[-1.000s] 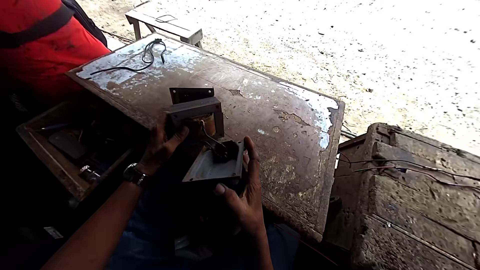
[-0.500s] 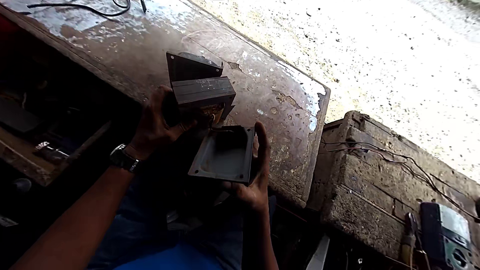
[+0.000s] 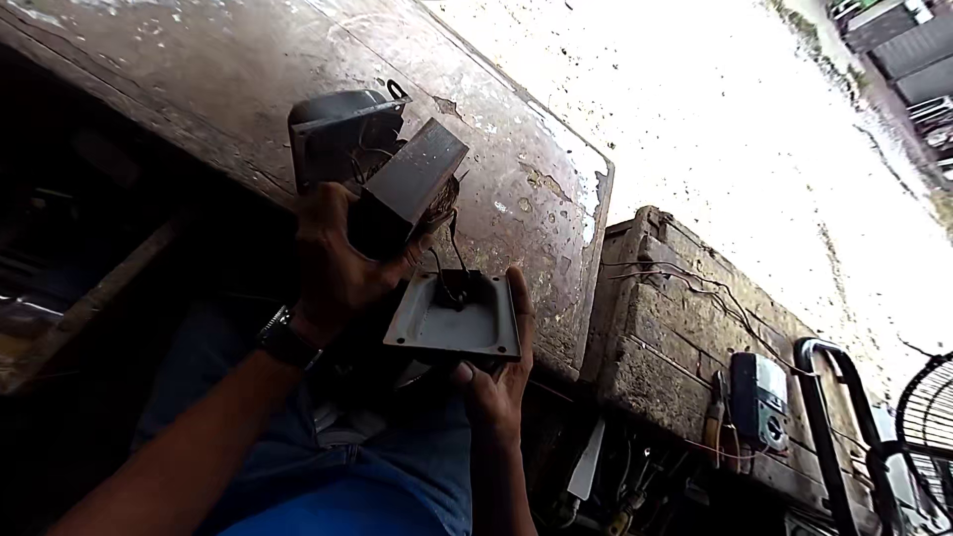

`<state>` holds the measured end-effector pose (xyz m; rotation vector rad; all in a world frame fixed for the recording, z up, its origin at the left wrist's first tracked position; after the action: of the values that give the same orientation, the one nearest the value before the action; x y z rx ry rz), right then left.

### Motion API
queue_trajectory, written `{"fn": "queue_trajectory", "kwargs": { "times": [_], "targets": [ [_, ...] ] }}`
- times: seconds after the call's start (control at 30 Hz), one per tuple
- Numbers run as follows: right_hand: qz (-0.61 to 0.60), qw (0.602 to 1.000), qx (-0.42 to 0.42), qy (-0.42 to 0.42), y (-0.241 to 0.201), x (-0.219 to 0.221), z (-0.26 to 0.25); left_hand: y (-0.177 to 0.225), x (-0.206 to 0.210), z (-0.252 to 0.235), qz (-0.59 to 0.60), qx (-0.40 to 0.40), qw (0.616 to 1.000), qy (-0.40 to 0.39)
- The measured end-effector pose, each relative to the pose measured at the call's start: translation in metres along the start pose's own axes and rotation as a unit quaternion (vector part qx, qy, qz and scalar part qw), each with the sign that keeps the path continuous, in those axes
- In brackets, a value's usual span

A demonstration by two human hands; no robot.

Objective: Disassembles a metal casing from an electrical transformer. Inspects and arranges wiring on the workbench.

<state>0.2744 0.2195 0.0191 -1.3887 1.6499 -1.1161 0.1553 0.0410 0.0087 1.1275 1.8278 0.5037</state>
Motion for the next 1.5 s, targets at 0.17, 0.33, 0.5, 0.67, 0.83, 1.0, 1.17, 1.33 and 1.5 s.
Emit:
{"fn": "queue_trajectory", "kwargs": {
  "times": [0.17,0.33,0.5,0.67,0.83,1.0,1.17,1.33,1.5],
  "targets": [
    [0.007,0.997,-0.015,-0.07,-0.001,-0.027,-0.018,-0.004,-0.017,0.006,0.062,-0.002,0.996,-0.071],
    [0.001,0.991,0.012,-0.136,0.007,-0.042,-0.028,-0.018,-0.044,0.033,0.086,0.034,0.995,-0.031],
    [-0.024,0.993,0.02,-0.114,0.014,-0.053,-0.03,-0.033,-0.039,0.041,0.008,0.031,0.997,-0.066],
    [-0.117,0.99,0.03,-0.066,0.014,-0.056,-0.031,-0.056,-0.021,0.065,-0.09,0.042,0.976,-0.194],
    [-0.159,0.985,0.058,0.021,0.015,-0.059,-0.028,0.0,-0.025,0.094,0.018,0.099,0.964,-0.246],
    [-0.123,0.989,0.062,0.06,0.008,-0.048,-0.031,0.088,0.007,0.112,0.231,0.189,0.9,-0.317],
    [-0.024,0.998,0.017,0.056,-0.005,-0.049,-0.017,0.133,0.028,0.066,0.664,-0.114,0.664,-0.326],
    [-0.057,0.967,0.055,0.243,-0.03,-0.02,0.057,0.172,0.038,0.063,0.691,-0.182,0.606,-0.35],
    [-0.222,0.925,0.305,0.038,0.003,0.025,0.116,0.173,0.052,0.094,0.487,-0.189,0.7,-0.488]
  ]
}}
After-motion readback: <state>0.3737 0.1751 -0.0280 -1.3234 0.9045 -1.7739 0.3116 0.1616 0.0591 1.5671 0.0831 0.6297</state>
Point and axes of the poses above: each hand's wrist, its own z-axis away from the middle knuckle, its own x-axis out of the palm, y = z × x, the point moved 5 cm from there along -z, towards the middle knuckle, and after that the axes turned 7 degrees about -y, right-handed, at the moved point
